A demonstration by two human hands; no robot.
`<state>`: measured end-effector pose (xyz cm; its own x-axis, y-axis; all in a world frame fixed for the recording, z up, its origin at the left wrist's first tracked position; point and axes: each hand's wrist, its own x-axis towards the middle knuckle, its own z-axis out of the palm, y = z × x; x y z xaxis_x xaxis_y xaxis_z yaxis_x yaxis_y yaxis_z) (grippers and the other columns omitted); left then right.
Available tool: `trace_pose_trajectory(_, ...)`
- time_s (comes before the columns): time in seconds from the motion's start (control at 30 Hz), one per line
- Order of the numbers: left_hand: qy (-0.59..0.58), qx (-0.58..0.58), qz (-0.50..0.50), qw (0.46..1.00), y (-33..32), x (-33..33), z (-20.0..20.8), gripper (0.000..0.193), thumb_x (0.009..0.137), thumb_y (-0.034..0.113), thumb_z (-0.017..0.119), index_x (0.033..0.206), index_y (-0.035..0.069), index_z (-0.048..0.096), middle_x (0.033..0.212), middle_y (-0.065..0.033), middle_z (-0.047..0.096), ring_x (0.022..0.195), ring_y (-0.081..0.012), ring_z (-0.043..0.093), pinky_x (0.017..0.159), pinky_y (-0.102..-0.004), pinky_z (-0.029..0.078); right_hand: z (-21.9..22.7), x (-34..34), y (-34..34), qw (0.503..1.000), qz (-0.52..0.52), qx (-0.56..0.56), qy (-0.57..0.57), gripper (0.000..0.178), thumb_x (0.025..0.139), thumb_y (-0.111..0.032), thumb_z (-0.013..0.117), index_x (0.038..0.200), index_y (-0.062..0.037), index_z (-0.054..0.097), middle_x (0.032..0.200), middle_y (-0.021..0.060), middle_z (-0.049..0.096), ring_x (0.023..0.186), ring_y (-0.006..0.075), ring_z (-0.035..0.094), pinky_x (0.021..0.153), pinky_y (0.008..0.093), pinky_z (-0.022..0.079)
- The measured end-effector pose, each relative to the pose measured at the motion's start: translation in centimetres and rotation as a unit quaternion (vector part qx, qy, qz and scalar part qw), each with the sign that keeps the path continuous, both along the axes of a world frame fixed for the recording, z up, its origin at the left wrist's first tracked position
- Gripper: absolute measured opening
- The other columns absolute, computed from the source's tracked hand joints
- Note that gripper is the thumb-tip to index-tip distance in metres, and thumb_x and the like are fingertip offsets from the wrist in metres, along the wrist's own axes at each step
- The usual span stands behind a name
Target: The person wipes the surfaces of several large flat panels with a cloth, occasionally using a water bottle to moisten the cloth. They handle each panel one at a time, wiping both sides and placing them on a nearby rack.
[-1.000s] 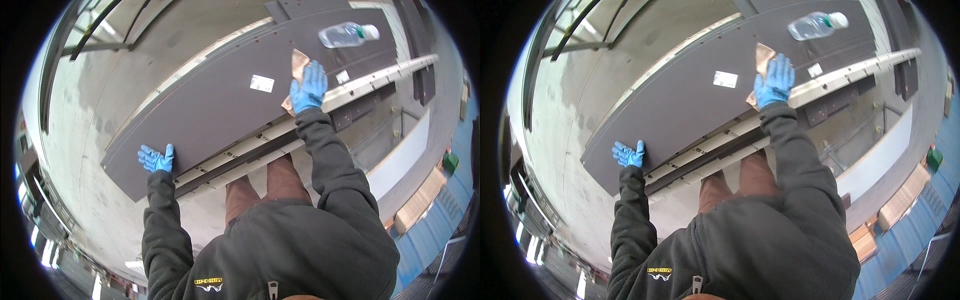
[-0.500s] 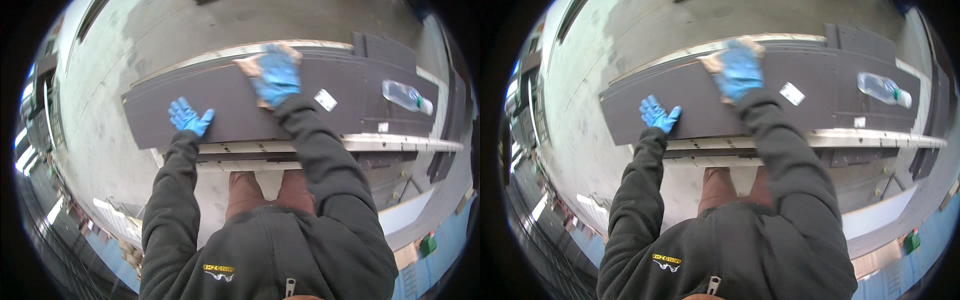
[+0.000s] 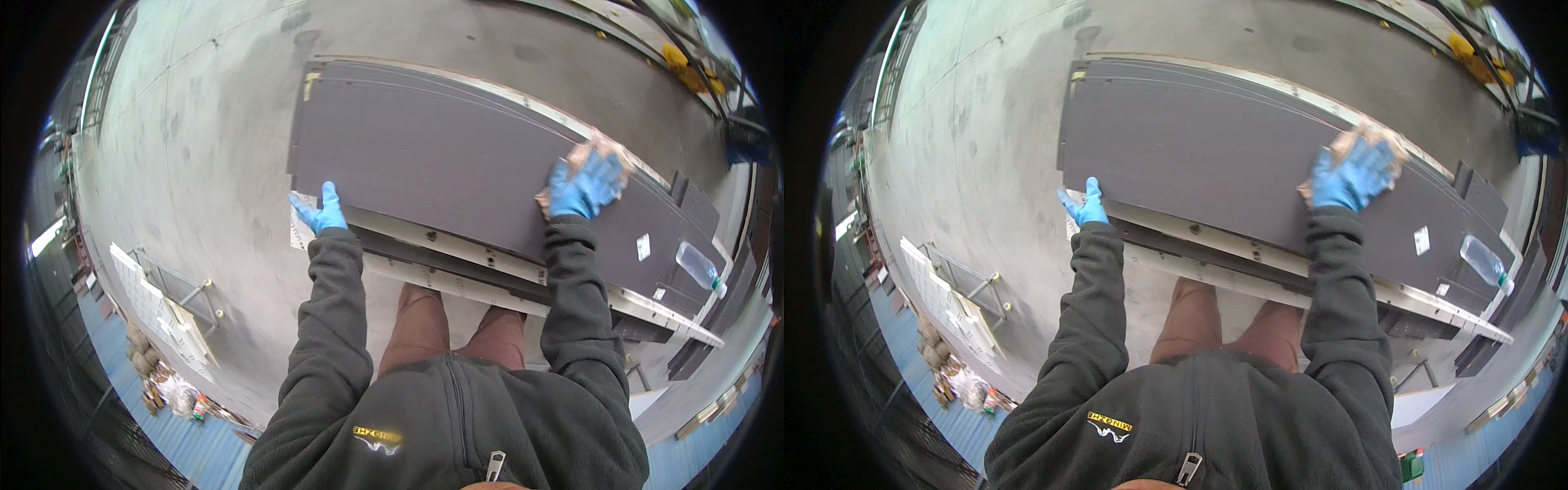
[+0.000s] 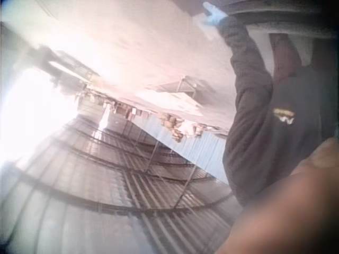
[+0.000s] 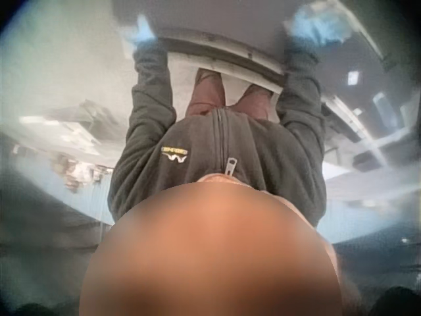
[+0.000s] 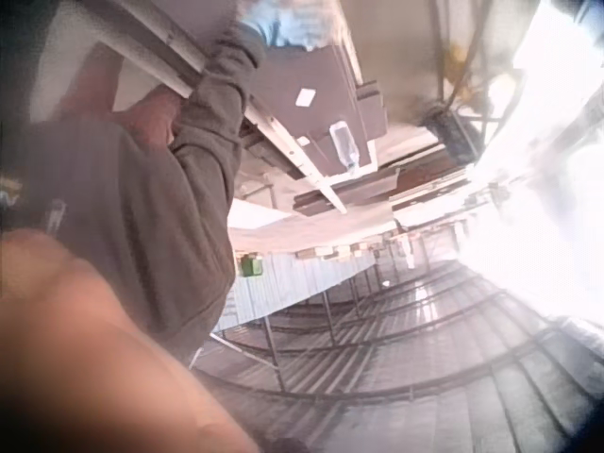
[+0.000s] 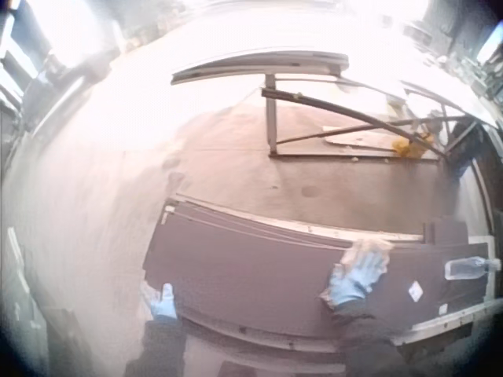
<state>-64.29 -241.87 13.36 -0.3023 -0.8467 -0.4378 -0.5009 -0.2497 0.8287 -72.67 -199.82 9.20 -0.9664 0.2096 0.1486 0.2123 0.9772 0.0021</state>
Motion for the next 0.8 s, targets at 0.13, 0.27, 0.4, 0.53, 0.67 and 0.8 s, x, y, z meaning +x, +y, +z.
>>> trace_pose_trajectory(0.13,0.154,0.040,-0.108,0.981,-4.5,1.6,-1.9,0.066,0.092,-0.006,0.074,0.151,0.003,0.044,0.142,-0.0122,0.057,0.127,-0.0249,0.057,0.111,-0.0388,0.045,1.2,-5.6,-20.7,0.974,0.213,-0.070,-0.035,0.059,0.079,-0.030,0.065,0.133,-0.0090,0.061,0.129,0.0190,0.054,0.133,0.0418,0.045,0.105,0.0661,0.030)
trace_pose_trajectory(0.27,0.235,0.145,-0.083,0.958,-5.7,2.5,-3.1,0.077,0.090,-0.014,0.069,0.157,0.005,0.037,0.143,-0.0158,0.057,0.127,-0.0274,0.058,0.113,-0.0414,0.045,3.1,-7.7,-39.0,0.909,0.385,-0.107,0.113,0.060,0.080,-0.034,0.068,0.131,-0.0029,0.062,0.141,0.0229,0.050,0.143,0.0435,0.037,0.116,0.0673,0.020)
trace_pose_trajectory(0.4,0.230,0.275,-0.020,0.933,-7.7,2.9,-3.8,0.079,0.092,-0.017,0.057,0.161,0.010,0.032,0.142,-0.0189,0.057,0.121,-0.0298,0.063,0.104,-0.0439,0.055,4.5,-4.8,-46.6,0.837,0.534,-0.111,-0.045,0.052,0.092,-0.034,0.061,0.133,-0.0024,0.064,0.145,0.0182,0.060,0.149,0.0402,0.040,0.127,0.0655,0.013)
trace_pose_trajectory(0.53,0.245,0.266,-0.010,0.932,-7.9,3.0,-3.9,0.066,0.097,-0.011,0.049,0.158,0.012,0.040,0.140,-0.0152,0.059,0.119,-0.0308,0.065,0.101,-0.0444,0.059,3.4,-0.9,-43.2,0.788,0.585,-0.191,0.000,0.060,0.092,-0.039,0.058,0.136,0.0002,0.064,0.151,0.0190,0.057,0.151,0.0325,0.041,0.131,0.0561,0.011)
trace_pose_trajectory(0.67,0.160,0.234,-0.059,0.957,-7.6,2.8,-2.5,0.100,0.086,-0.018,0.063,0.167,0.023,0.021,0.140,-0.0138,0.057,0.112,-0.0277,0.064,0.091,-0.0456,0.058,2.5,0.9,-31.1,0.819,0.545,-0.174,-0.027,0.085,0.077,-0.041,0.076,0.145,0.0052,0.055,0.158,0.0254,0.046,0.155,0.0411,0.032,0.130,0.0577,0.012)
trace_pose_trajectory(0.8,0.201,0.246,-0.072,0.945,-7.0,2.1,-1.0,0.091,0.086,-0.016,0.063,0.162,0.023,0.032,0.133,-0.0121,0.062,0.110,-0.0296,0.065,0.093,-0.0527,0.055,3.6,6.2,-11.7,0.950,0.288,-0.087,-0.087,0.098,0.077,-0.037,0.078,0.157,0.0004,0.038,0.163,0.0247,0.034,0.154,0.0422,0.028,0.127,0.0560,0.020)
